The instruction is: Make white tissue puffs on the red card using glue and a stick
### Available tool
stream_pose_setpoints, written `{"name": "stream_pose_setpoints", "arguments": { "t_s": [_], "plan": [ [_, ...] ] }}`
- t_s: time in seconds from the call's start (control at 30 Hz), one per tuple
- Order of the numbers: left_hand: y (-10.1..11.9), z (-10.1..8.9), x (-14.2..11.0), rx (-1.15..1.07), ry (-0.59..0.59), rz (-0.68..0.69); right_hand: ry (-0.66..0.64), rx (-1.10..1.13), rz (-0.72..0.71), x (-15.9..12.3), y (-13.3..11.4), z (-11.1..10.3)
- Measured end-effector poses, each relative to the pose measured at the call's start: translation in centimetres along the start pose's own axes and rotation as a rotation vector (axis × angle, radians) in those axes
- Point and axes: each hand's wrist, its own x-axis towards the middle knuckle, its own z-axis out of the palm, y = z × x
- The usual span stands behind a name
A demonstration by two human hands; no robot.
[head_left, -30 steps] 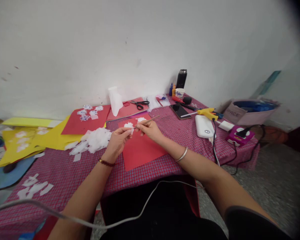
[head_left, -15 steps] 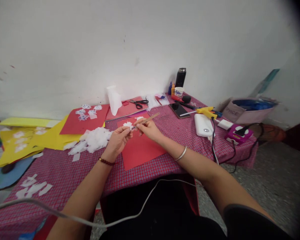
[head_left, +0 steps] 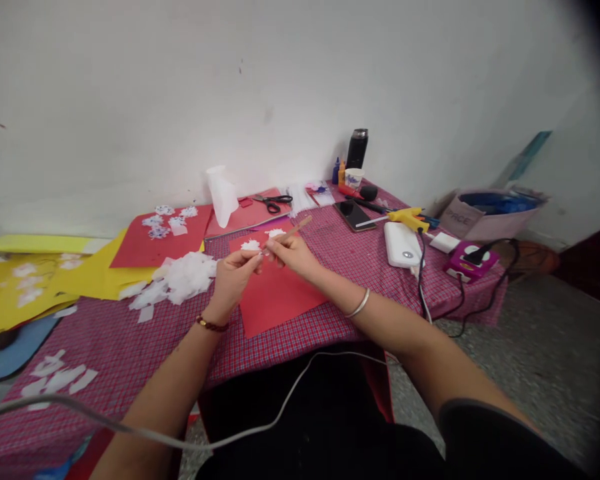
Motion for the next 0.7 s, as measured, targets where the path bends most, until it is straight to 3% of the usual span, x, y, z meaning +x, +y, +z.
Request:
{"name": "stream_pose_setpoints", "arguments": {
  "t_s": [0.17,0.27,0.47,0.57,0.7],
  "plan": [
    [0.1,-0.3,0.4,0.02,-0.034,-0.053,-0.103,0.119,0.04,0.3,-0.7,-0.7],
    [0.0,-0.3,0.5,0.064,-0.029,-0.02,-0.064,0.111,0.062,0.5,-0.7,-0.8],
    [-0.5,0.6,0.5,0.271,-0.028,0.159,0.025,0.016,0.091,0.7,-0.5,-0.6],
    [-0.9,0.9,0.6,0.388,-0.048,0.255,0.032,-0.044,0.141,1.1,-0.7,-1.5],
    [-2.0,0.4,0.9,0.813,-0.228,0.41,0.063,-0.189,0.191,1.8,-1.0,-4.2]
  ]
}}
